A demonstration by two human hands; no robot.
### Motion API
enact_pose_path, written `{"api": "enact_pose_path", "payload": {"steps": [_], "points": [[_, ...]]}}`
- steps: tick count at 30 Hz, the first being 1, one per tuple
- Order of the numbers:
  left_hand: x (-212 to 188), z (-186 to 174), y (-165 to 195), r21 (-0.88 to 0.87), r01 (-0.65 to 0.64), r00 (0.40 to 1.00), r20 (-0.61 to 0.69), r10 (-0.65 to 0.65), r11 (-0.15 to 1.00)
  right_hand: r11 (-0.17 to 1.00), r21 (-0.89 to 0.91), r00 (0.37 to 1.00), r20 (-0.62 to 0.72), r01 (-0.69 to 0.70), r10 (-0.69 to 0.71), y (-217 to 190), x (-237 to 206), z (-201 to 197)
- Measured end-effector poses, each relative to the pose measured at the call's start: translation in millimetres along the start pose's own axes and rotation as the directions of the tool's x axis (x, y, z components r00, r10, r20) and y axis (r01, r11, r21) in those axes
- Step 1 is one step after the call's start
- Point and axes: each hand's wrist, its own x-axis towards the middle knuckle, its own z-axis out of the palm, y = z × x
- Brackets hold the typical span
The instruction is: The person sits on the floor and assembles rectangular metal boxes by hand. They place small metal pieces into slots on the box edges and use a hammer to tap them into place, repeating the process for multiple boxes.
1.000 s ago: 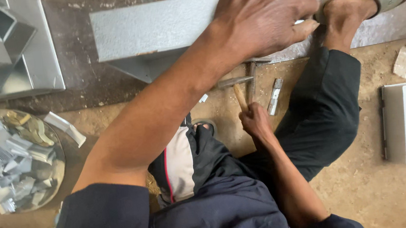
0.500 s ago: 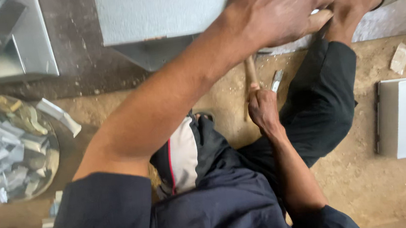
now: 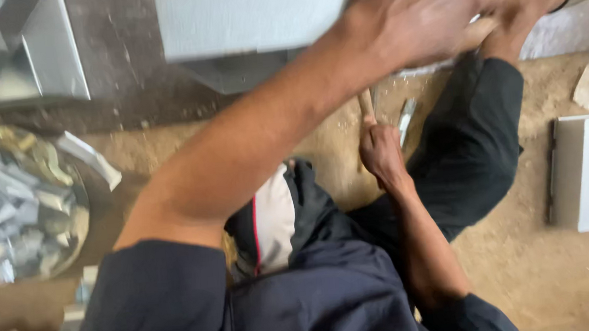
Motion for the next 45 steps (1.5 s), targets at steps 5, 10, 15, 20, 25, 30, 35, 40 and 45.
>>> {"api": "enact_pose_path", "payload": {"steps": [5, 10, 15, 20, 25, 30, 35, 40, 45], "points": [[-2.5, 16.2, -7.6, 0.065, 0.004, 1.000, 0.021, -0.005, 0.998, 0.985, 0.169, 0.996, -0.074, -0.027, 0.040, -9.6, -10.0, -12.1], [-5.3, 10.2, -7.7, 0.174, -0.031, 0.988, -0.147, 0.057, 0.984, 0.983, 0.159, 0.992, -0.071, -0.088, 0.100, -32.2, -28.6, -10.1], [-4.9, -8.0, -3.9, 0.097, -0.004, 0.994, -0.106, 0.014, 0.995, 0.964, 0.229, 0.989, -0.025, -0.136, 0.145, -49.1, -19.5, -22.2], [-3.4, 7.6, -7.1, 0.006, 0.018, 1.000, 0.024, -0.018, 1.000, 0.892, 0.450, 0.981, -0.186, 0.036, 0.054, -49.9, -31.7, -24.4], [-3.4, 17.1, -8.2, 0.057, 0.009, 0.994, -0.106, -0.003, 0.998, 0.976, 0.022, 0.948, -0.243, 0.218, -0.206, -21.3, -11.8, 8.9], [-3.5, 6.9, -11.5, 0.105, -0.022, 0.999, 0.042, 0.017, 0.994, 0.989, 0.144, 0.993, -0.119, 0.034, -0.016, -10.2, -23.2, 4.6], [-6.2, 5.7, -9.6, 0.072, -0.031, 0.997, -0.071, 0.036, 0.997, 0.838, 0.468, 0.905, -0.420, 0.281, -0.069, -33.1, -68.7, -18.3], [-7.4, 6.1, -7.7, 0.161, -0.022, 0.988, -0.148, 0.046, 0.987, 0.885, 0.163, 0.835, -0.441, 0.436, -0.330, -1.9, -19.5, 4.2], [-4.0, 1.4, -9.6, 0.043, 0.035, 0.994, 0.101, -0.039, 0.998, 0.979, 0.132, 0.985, 0.099, -0.154, 0.142, 54.7, -27.7, 44.8]]}}
